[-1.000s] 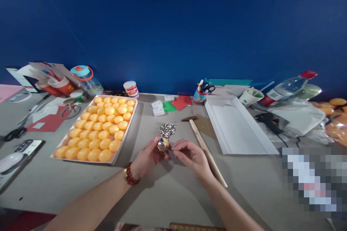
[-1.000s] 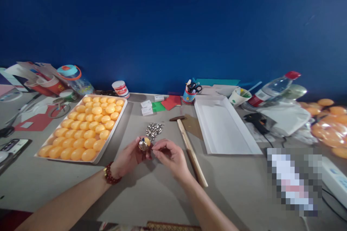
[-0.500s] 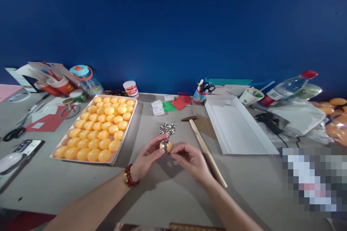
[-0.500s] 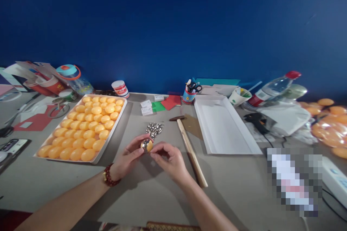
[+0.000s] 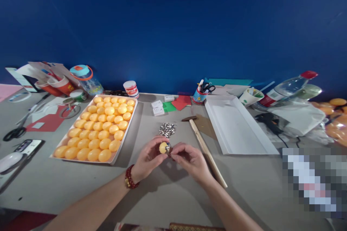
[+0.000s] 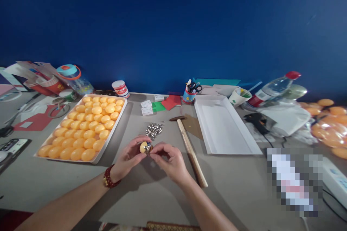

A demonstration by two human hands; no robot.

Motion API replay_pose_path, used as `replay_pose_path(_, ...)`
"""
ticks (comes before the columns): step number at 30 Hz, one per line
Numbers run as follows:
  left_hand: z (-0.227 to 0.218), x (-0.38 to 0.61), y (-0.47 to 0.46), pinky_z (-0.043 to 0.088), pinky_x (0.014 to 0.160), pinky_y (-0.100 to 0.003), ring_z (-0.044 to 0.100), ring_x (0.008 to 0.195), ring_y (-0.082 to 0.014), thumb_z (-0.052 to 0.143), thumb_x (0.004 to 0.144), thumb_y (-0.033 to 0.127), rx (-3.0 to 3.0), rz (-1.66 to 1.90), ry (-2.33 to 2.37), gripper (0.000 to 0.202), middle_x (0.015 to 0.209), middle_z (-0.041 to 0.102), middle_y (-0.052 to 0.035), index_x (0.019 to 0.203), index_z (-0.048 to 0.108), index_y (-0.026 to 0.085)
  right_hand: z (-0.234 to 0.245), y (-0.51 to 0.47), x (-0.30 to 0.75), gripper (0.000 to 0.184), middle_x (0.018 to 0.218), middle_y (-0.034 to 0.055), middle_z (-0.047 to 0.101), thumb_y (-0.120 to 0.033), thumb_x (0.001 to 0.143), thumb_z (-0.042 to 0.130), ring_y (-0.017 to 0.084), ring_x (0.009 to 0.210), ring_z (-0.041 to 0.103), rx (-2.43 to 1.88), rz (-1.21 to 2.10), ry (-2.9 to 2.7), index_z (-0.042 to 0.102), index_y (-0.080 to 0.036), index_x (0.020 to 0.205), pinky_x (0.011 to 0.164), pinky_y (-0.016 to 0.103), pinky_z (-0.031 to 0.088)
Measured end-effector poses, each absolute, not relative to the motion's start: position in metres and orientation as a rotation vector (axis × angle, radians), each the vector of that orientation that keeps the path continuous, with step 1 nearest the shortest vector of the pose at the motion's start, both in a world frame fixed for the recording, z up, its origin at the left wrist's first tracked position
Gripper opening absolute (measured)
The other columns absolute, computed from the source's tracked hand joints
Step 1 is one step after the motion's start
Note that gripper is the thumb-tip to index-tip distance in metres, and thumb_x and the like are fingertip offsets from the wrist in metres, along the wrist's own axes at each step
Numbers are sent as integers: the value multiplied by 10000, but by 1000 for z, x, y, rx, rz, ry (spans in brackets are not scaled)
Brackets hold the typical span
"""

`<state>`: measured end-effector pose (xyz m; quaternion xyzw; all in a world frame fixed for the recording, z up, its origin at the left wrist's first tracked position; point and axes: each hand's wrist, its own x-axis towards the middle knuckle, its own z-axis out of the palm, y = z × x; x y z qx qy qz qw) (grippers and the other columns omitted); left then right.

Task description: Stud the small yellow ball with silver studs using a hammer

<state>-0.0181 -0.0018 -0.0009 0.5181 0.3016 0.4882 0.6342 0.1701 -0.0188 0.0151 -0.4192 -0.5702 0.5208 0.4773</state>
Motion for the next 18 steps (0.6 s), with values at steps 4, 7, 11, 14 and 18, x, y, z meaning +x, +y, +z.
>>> replay_pose_path(4, 1, -17, -3, 561, 758, -256, 593, 916, -162, 701, 831, 217, 1123, 1073, 667, 394, 1209, 544, -74, 1213, 622, 267, 16, -19, 170, 108, 805, 40, 705, -316, 847, 697, 166, 717, 662, -1022, 1308, -1391, 694, -209, 833, 640, 257, 528)
replay_pose_path(7, 2, -17, -3, 544, 825, -261, 614, 937, -158, 697, 842, 201, 1084, 1085, 658, 414, 1192, 599, -75, 1238, 595, 265, 15, -19, 171, 126, 815, 45, 703, -330, 839, 705, 166, 716, 653, -1042, 1288, -1401, 699, -205, 829, 634, 258, 524)
replay_pose_path(11, 1, -18, -1, 519, 904, -297, 618, 1060, -205, 693, 850, 204, 1084, 1080, 665, 375, 1274, 603, -98, 1215, 615, 243, 13, -19, 171, 128, 816, 45, 697, -330, 837, 707, 162, 705, 641, -1044, 1275, -1400, 699, -202, 831, 630, 259, 520)
replay_pose_path(14, -1, -19, -2, 503, 943, -315, 605, 1100, -223, 695, 848, 210, 1118, 1084, 676, 365, 1309, 586, -104, 1207, 633, 229, 14, -19, 170, 113, 813, 42, 695, -313, 838, 708, 160, 716, 639, -1038, 1279, -1403, 699, -201, 833, 642, 256, 518)
replay_pose_path(18, -2, -21, -2, 506, 927, -301, 602, 1094, -213, 678, 862, 217, 1080, 1075, 673, 406, 1293, 596, -89, 1260, 604, 248, 12, -19, 170, 124, 813, 44, 704, -315, 832, 720, 158, 717, 645, -1036, 1300, -1381, 699, -194, 830, 656, 258, 518)
